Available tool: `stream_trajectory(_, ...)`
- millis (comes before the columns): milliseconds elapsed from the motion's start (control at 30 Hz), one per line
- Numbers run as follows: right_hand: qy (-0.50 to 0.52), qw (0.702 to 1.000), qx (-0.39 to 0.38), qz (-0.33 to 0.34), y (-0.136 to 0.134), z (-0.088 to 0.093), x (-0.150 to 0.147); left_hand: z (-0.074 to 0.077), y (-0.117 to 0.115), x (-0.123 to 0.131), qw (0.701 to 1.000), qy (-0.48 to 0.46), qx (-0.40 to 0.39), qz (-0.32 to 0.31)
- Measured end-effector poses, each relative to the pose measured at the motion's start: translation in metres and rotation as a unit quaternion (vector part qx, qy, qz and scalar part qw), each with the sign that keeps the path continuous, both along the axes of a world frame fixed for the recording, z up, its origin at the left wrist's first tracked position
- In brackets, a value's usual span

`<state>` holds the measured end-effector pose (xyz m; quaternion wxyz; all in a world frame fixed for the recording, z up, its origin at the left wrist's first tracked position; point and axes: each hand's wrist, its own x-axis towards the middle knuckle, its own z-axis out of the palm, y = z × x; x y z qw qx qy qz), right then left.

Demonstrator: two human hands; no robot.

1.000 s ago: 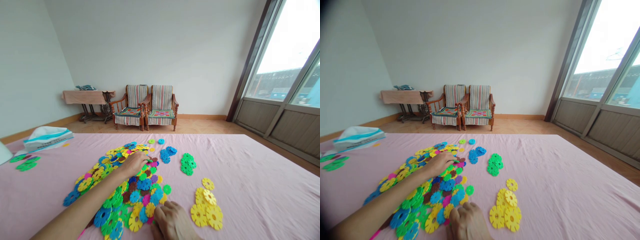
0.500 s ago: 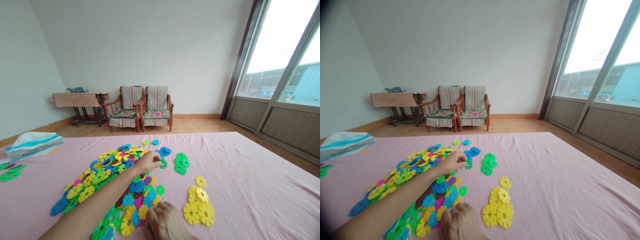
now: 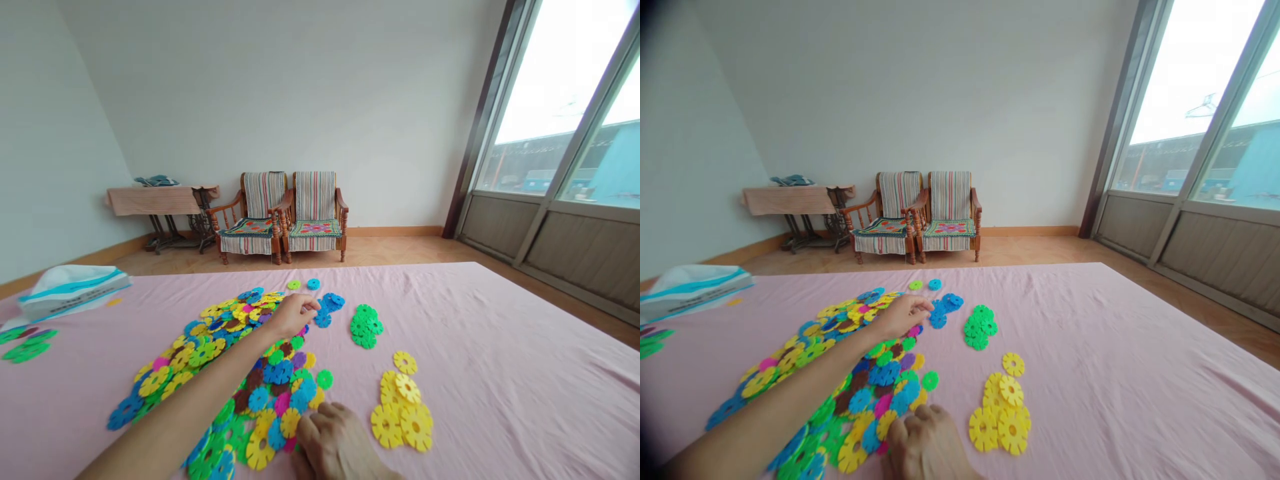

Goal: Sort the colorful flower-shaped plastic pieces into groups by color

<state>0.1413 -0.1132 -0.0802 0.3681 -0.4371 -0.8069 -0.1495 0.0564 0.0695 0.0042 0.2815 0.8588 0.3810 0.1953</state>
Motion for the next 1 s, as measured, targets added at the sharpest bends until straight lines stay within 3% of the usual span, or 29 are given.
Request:
stream_trajectory(167,-0.004,1.0,-0.022,0.016,-0.003,0.004,0.003,0.029,-0.004,-0.072,0.995,0.093,0.036,-0.012)
stream_trajectory(300,-0.012,0.998,-0.053,0.028,-0.006,0.007,0.006,0.033,-0.011,-0.106,0.985,0.162,0.065,-0.004)
stream_trajectory(433,-0.013,0.998,-0.058,0.03,-0.006,0.007,0.006,0.025,-0.018,-0.11,0.974,0.201,0.105,0.02)
stream_trajectory(633,-0.013,0.998,-0.049,0.03,-0.005,0.006,0.005,0.014,-0.024,-0.093,0.97,0.205,0.128,-0.008)
stream_trajectory(833,-0.012,0.998,-0.059,0.029,-0.006,0.007,0.005,0.027,-0.039,-0.097,0.972,0.201,0.057,-0.102)
stream_trajectory(1000,-0.013,0.997,-0.069,0.035,-0.007,0.01,0.006,0.033,-0.03,-0.118,0.98,0.178,0.07,-0.056)
